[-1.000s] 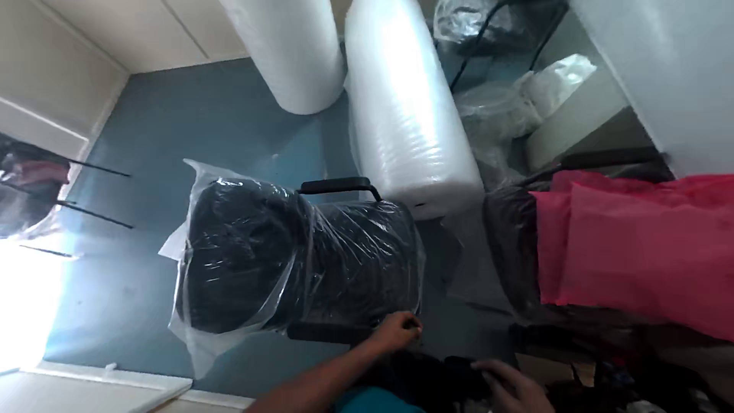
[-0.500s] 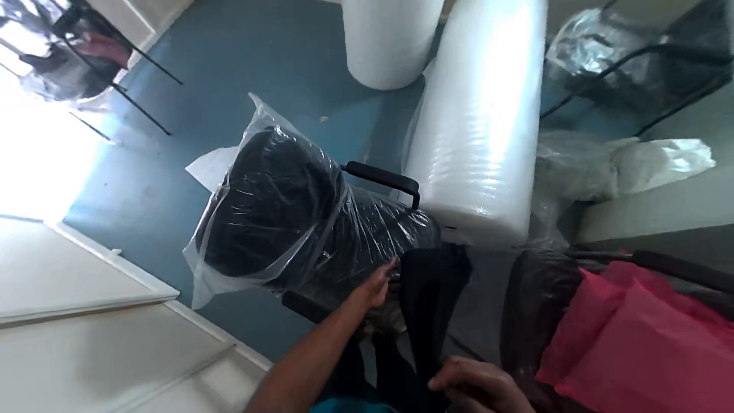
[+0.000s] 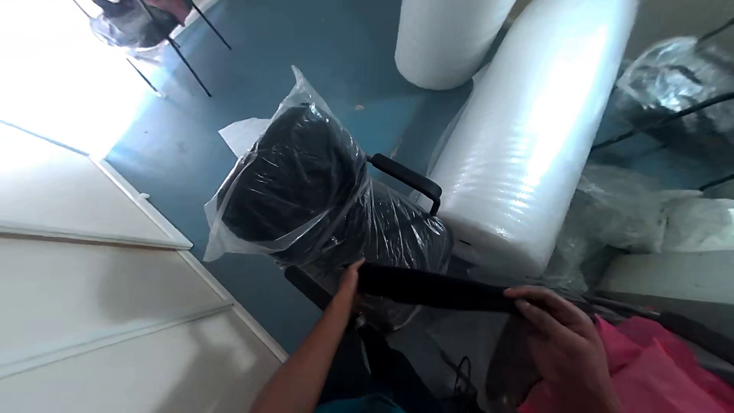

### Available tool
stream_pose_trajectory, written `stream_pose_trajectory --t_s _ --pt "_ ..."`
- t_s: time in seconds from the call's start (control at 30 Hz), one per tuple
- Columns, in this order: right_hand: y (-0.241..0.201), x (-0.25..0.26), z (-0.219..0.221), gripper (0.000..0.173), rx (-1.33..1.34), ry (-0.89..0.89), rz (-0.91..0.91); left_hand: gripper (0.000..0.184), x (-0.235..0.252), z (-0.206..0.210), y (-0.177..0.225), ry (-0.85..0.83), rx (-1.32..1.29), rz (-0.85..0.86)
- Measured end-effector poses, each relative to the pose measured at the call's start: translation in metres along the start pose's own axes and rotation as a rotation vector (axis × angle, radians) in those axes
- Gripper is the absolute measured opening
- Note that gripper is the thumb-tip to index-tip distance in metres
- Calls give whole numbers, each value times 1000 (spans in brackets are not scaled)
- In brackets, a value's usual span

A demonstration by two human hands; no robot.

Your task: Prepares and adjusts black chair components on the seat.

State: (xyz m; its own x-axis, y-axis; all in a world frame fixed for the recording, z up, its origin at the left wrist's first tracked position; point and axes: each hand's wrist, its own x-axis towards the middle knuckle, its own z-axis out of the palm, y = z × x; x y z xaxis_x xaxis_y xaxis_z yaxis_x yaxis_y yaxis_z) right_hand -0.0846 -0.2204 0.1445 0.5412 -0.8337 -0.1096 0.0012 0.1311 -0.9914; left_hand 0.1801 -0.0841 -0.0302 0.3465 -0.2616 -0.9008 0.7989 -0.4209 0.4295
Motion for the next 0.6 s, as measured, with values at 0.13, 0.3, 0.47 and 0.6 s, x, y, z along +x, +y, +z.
stream_pose_trajectory --t_s 0.13,0.3,0.47,0.6 --pt "10 36 2 24 -29 143 127 50 -6 -29 49 14 -200 22" --pt "27 77 11 24 -4 268 181 35 0 -31 106 31 -301 166" --pt "57 86 5 23 -74 298 227 23 -5 -51 117 63 -74 425" --pt "123 67 -10 21 -159 291 404 21 17 -90 76 78 331 417"
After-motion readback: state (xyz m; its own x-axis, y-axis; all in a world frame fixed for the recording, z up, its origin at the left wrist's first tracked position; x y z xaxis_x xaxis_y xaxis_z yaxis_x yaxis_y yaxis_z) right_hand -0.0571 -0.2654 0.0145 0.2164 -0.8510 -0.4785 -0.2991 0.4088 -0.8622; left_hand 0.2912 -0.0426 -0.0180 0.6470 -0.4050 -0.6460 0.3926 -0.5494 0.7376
